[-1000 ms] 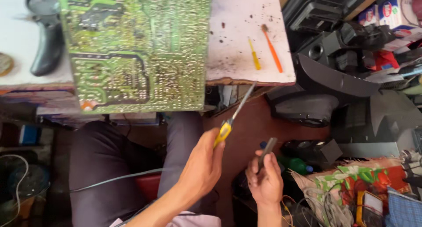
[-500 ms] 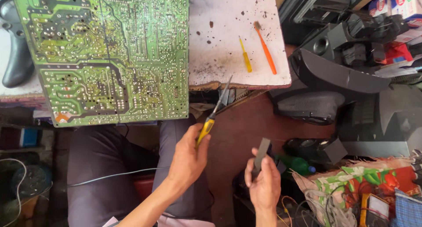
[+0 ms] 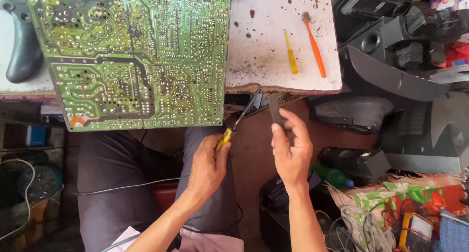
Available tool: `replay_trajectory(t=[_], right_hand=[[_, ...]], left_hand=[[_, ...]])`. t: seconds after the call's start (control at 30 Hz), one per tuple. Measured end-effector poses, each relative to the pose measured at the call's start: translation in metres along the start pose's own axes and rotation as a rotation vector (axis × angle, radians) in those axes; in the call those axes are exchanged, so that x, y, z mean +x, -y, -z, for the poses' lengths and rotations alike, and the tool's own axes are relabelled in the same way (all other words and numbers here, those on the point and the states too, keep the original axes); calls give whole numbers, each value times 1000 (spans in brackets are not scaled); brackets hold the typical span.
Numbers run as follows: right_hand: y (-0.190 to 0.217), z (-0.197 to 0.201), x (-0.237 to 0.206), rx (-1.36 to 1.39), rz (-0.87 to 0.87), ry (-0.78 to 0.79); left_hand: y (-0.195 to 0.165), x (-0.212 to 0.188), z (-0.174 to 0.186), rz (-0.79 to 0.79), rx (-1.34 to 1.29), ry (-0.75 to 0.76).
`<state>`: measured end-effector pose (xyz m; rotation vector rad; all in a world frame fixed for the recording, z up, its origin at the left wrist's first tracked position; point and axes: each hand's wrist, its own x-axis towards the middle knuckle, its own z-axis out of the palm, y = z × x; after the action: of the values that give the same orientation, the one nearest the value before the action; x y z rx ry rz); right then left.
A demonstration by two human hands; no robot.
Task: The person inspects a green circuit board using a magnifying glass and a yellow probe, then scrapes the board surface with a metal tool. They continue to probe and scrape different areas of the board while occasionally using the magnifier to view small details.
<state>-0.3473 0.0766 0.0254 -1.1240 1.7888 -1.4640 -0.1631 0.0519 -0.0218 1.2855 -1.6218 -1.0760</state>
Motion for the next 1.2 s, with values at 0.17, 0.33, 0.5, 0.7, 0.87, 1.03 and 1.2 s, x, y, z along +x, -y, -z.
replay_trajectory(t=[0.17, 0.33, 0.5, 0.7, 0.87, 1.03, 1.2], right_hand=[[7, -12, 12, -414, 415, -87], [12, -25, 28, -513, 476, -114], [26, -23, 43, -467, 436, -196], [28, -34, 21, -505, 415, -170], [23, -29, 41, -495, 443, -202], [24, -35, 17, -488, 427, -196], [22, -41, 45, -537, 514, -185]], left_hand=[[3, 3, 2, 46, 6, 29], [4, 7, 4, 134, 20, 68], [8, 7, 1, 15, -7, 6], [15, 10, 0, -58, 19, -43], [13, 7, -4, -77, 49, -95], [11, 9, -5, -26, 79, -102], [13, 10, -9, 17, 92, -94]])
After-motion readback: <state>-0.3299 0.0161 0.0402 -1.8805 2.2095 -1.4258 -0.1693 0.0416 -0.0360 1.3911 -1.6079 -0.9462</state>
